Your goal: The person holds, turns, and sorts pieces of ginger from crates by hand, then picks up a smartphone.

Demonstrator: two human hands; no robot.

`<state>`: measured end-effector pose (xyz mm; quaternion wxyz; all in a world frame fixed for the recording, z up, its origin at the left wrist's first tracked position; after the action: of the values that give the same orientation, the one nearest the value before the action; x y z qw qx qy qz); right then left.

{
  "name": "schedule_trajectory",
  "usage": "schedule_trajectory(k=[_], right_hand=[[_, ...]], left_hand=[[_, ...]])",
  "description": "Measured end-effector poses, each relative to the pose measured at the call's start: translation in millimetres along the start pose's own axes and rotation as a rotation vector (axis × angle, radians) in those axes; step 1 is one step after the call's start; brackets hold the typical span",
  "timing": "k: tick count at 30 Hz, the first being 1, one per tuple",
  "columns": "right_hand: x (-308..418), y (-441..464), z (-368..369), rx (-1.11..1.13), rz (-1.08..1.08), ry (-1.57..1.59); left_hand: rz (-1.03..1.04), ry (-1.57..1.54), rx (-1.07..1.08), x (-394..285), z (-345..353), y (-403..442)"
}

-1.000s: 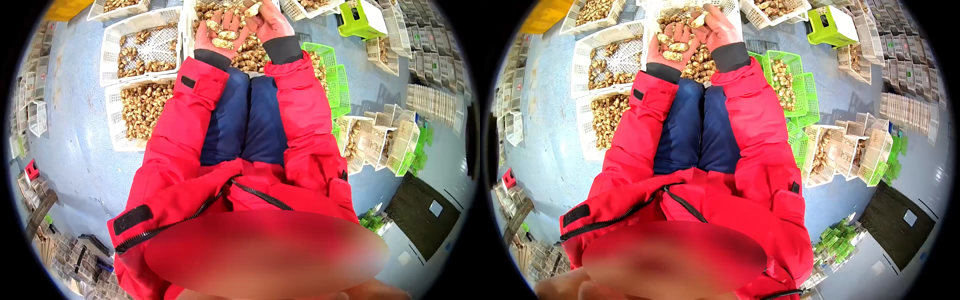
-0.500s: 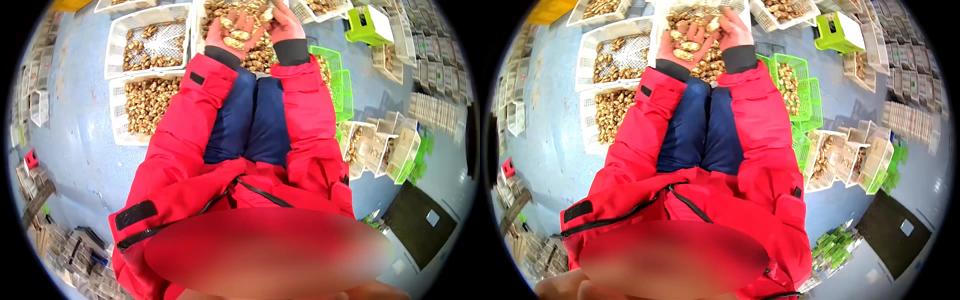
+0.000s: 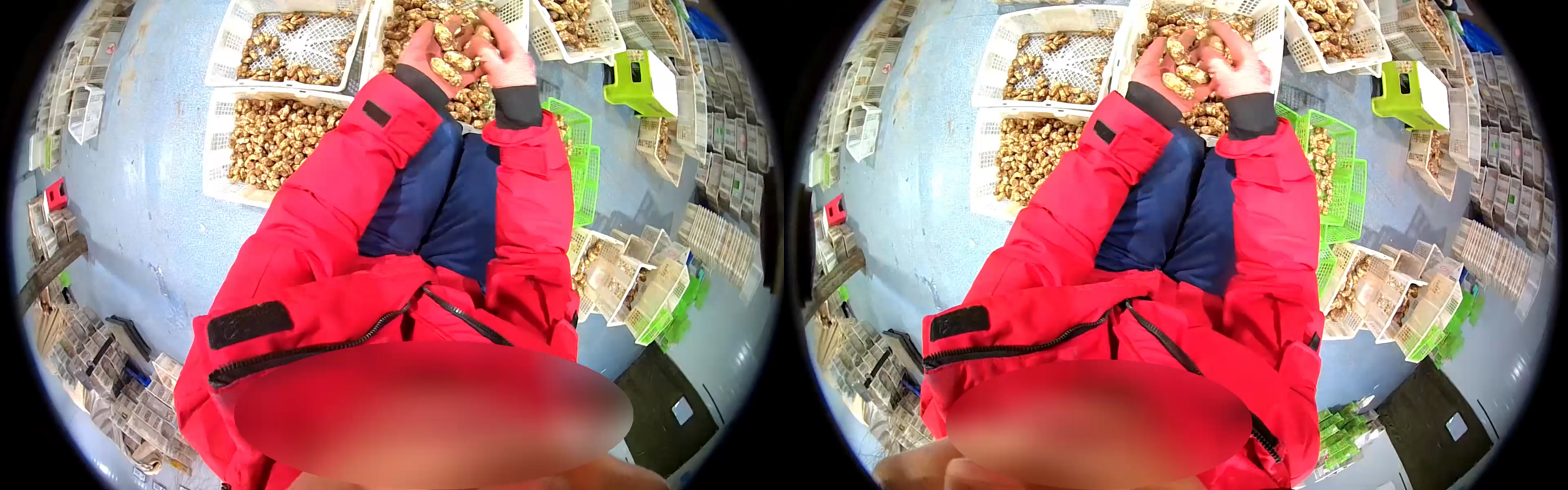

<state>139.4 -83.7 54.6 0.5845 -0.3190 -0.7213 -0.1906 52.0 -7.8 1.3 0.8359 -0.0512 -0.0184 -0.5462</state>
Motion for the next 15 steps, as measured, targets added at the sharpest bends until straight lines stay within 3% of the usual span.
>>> schedule_trajectory(k=[1,2,5,6,7,9,10,11,13,14,15], right_hand=[[7.6,-4.1,5.8,-0.031,-0.077,-0.091],[10.7,-5.2,5.8,-0.034,-0.214,-0.136],[-1.6,-2.4,-3.1,-0.047,0.113,0.118],[0.6,3.1,-9.7,-0.216,-0.278,-0.095],[-13.5,7.2,-15.7,-0.238,-0.253,-0.025],[-15.8,6.8,-20.6,-0.261,-0.154,-0.041],[-16.7,7.4,-18.5,-0.277,-0.205,-0.017],[-14.4,6.3,-15.9,-0.258,-0.167,-0.062],[-8.6,1.0,-2.4,-0.084,0.147,0.118],[-2.2,1.6,-1.0,-0.137,-0.057,-0.109],[7.7,-1.2,2.6,-0.136,-0.092,-0.260]], left_hand=[[0.081,0.188,-0.169,-1.4,-10.7,0.7],[0.105,0.198,-0.190,-0.9,-6.9,0.4],[0.048,0.064,-0.093,-3.4,-9.7,4.5],[0.081,0.017,-0.086,-2.4,-6.0,5.2],[0.061,-0.086,-0.065,-3.2,-7.4,3.2],[0.113,-0.030,-0.174,-2.5,-0.7,1.1],[0.118,-0.044,-0.210,-0.7,4.1,-0.5],[0.108,-0.017,-0.164,-2.9,-1.2,2.9],[0.107,0.080,-0.191,-6.4,-7.5,4.1],[0.106,0.168,-0.265,-8.6,-14.5,4.0],[0.105,0.258,-0.340,-11.2,-22.3,3.0]])
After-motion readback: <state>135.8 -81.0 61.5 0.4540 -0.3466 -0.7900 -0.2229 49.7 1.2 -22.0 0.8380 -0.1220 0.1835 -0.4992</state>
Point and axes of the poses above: each hand's wrist, its own y-axis towards the middle knuckle, its own z-axis out of the palm, x = y × z, the point moved 4 cm from there along y, towards the middle knuckle, and after that the axes turned 10 degrees about z, right-handed, at the moved point
